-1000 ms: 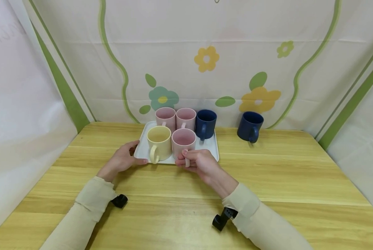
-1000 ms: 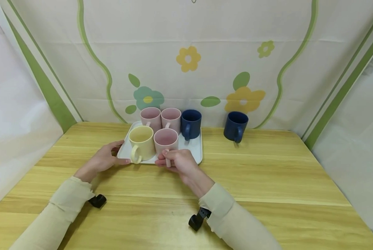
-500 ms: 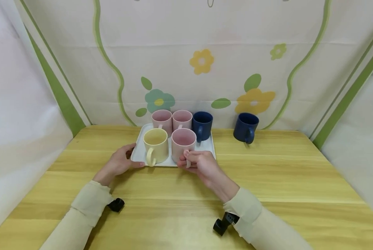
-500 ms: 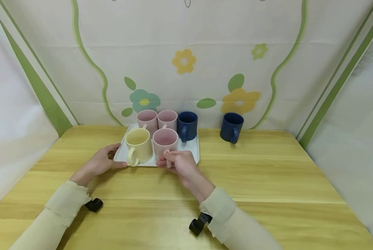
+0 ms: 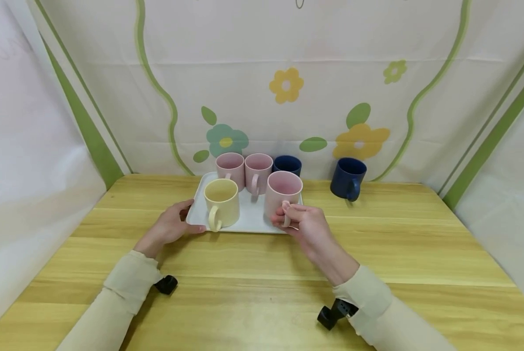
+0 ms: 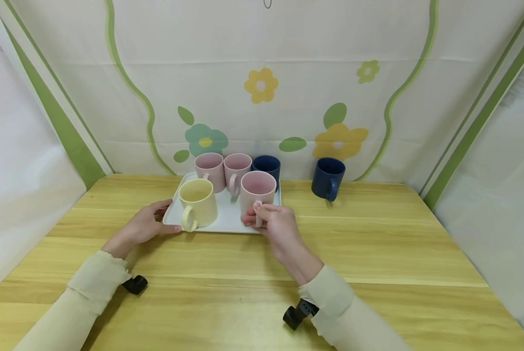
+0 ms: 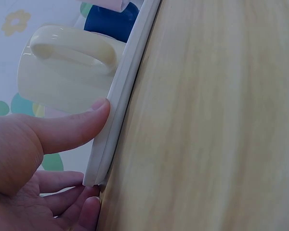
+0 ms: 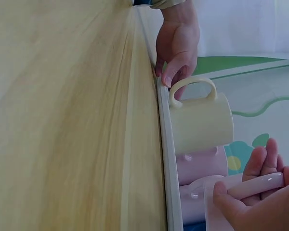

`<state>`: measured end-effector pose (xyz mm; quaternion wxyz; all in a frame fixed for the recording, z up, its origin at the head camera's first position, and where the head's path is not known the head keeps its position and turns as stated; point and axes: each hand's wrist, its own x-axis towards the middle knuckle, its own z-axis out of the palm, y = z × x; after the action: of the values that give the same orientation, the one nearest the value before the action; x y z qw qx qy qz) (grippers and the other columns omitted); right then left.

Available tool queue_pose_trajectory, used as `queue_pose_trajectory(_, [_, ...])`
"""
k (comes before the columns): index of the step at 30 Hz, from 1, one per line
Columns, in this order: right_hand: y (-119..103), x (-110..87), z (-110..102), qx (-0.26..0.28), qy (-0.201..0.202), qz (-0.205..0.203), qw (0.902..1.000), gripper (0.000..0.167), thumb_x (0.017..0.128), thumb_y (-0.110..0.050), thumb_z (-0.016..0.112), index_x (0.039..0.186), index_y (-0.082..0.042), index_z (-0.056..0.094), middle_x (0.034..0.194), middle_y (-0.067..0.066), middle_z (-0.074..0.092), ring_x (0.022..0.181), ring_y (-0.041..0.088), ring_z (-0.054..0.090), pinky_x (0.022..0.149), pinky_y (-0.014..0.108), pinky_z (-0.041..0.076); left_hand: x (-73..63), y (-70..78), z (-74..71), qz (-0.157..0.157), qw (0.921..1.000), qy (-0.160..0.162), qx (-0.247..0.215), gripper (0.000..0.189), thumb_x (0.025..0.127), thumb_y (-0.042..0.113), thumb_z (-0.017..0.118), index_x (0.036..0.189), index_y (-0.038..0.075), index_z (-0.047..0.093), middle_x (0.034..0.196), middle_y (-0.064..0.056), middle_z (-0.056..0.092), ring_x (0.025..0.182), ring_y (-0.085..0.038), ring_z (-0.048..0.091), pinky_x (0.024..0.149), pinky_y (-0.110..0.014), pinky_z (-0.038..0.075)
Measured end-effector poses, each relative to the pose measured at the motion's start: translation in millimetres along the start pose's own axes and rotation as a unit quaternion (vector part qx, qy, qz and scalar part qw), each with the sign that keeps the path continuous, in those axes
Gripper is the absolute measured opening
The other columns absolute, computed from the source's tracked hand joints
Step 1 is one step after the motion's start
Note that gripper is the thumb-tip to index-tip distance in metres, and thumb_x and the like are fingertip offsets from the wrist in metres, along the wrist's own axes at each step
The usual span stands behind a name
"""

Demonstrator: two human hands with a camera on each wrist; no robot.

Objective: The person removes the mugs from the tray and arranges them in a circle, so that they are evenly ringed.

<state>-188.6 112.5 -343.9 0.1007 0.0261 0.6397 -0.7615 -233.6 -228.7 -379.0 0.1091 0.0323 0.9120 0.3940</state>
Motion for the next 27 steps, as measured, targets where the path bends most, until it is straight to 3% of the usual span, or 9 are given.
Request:
queue_pose_trajectory(8, [-7.9,-10.5,-10.6,0.007,0.013,-0.003,0.9999,0.038,0.111,-0.023,0.057,0.122,0.012,0.066,0.090,0.001,0.078,0.092,0.017,0.077,0.095,0.030,0.061,0.2,0.2,0.3,-0.006,1.0000,-0.002,-0.006,0.102,0.091,0.026,0.086,0.166,-0.005,0.024,0.153,-0.033,0.050,0.135,-0.043,0.050,0.119,-0.061,0.039])
queue_pose_trajectory(15, [-13.4,-15.5,-18.5,0.016,0.049,0.000,0.9987,0.037,0.111,-0.025,0.056,0.123,0.009,0.067,0.092,0.001,0.079,0.094,0.017,0.076,0.097,0.029,0.060,0.9,-0.4,0.0,0.000,1.0000,0.000,0.000,0.102,0.091,0.026,0.086,0.165,-0.007,0.024,0.155,-0.034,0.049,0.137,-0.044,0.050,0.120,-0.061,0.039])
queue_pose_trajectory(23, [-15.2,-12.9,-30.3,0.021,0.086,-0.009,0.9961,0.041,0.113,-0.024,0.052,0.136,0.007,0.063,0.096,-0.003,0.078,0.100,0.013,0.075,0.102,0.029,0.058,-0.2,-0.2,0.0,-0.002,1.0000,0.000,0.000,0.103,0.091,0.027,0.086,0.165,-0.006,0.024,0.155,-0.034,0.049,0.136,-0.044,0.050,0.119,-0.061,0.039])
queue_pose_trajectory(27, [-14.0,-6.9,-38.2,0.022,0.108,-0.015,0.9937,0.039,0.113,-0.022,0.051,0.136,0.008,0.061,0.094,-0.005,0.077,0.097,0.010,0.075,0.101,0.028,0.058,-0.3,0.2,-0.2,-0.004,1.0000,-0.002,-0.004,0.103,0.091,0.027,0.086,0.165,-0.006,0.024,0.154,-0.033,0.049,0.135,-0.043,0.050,0.119,-0.060,0.040])
